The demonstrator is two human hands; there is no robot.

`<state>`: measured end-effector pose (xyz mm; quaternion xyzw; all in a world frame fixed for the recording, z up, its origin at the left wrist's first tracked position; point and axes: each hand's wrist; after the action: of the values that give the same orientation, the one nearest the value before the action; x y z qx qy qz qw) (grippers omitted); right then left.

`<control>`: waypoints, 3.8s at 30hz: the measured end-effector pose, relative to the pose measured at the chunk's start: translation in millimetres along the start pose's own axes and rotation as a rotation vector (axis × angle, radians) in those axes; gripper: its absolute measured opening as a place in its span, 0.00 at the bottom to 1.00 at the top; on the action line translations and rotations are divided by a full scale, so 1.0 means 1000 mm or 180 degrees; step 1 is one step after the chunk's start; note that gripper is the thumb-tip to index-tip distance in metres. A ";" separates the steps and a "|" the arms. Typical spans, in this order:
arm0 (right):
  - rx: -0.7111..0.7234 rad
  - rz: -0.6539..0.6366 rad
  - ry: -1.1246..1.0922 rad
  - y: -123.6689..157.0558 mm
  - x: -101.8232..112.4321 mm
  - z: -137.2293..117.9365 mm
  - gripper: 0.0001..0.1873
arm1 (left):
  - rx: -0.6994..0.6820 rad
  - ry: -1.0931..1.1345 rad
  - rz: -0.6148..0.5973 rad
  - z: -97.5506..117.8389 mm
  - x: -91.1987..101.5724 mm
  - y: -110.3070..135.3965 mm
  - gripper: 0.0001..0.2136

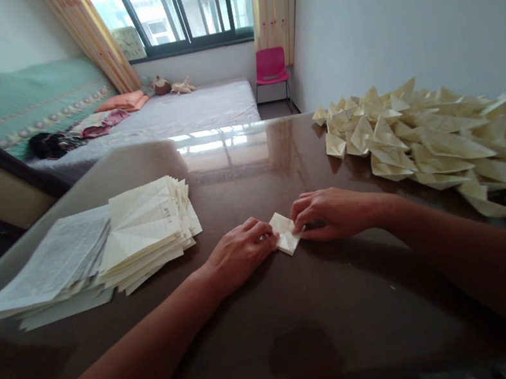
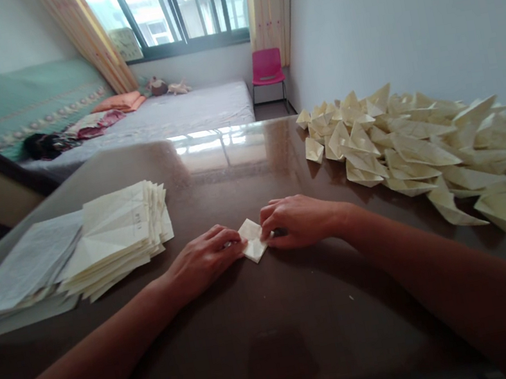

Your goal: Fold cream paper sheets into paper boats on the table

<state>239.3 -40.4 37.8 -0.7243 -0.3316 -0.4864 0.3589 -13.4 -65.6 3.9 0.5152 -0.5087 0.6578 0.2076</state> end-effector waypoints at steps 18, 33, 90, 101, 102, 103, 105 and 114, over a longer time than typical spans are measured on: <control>-0.0621 0.0849 -0.0472 -0.010 -0.043 0.000 0.12 | -0.0164 -0.0191 0.0006 -0.003 -0.002 0.004 0.13; -0.0369 0.0902 0.0000 -0.004 -0.031 0.012 0.19 | -0.0151 -0.0099 0.0095 0.001 -0.002 0.003 0.12; -0.0725 0.0071 -0.0309 -0.039 -0.046 0.011 0.34 | 0.0108 -0.0478 -0.0761 -0.035 -0.007 -0.037 0.06; -0.0726 0.0247 -0.0445 -0.036 -0.050 0.012 0.44 | 0.0263 -0.0040 0.0210 -0.047 -0.029 -0.012 0.08; -0.0736 0.0239 -0.0437 -0.036 -0.049 0.012 0.44 | 0.0254 0.0000 0.0192 -0.047 -0.027 -0.012 0.08; -0.0741 0.0231 -0.0422 -0.035 -0.048 0.012 0.44 | 0.0255 0.0032 0.0168 -0.048 -0.025 -0.013 0.08; -0.0750 0.0240 -0.0368 -0.033 -0.048 0.012 0.44 | 0.0264 0.0071 0.0109 -0.047 -0.022 -0.014 0.09; -0.1013 0.0385 0.0256 -0.026 -0.057 -0.010 0.46 | 0.0311 0.0136 -0.0073 -0.044 -0.018 -0.015 0.11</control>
<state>195.5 -43.1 -8.3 -0.7706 -0.1916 -0.5388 0.2813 -14.7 -15.7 -3.3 0.5163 -0.4654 0.6903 0.2006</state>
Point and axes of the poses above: each hand's wrist, its own y-axis away from the middle knuckle, its own x-axis out of the back of the hand, z = x × y, and after that the axes turned 10 degrees about z, right-handed
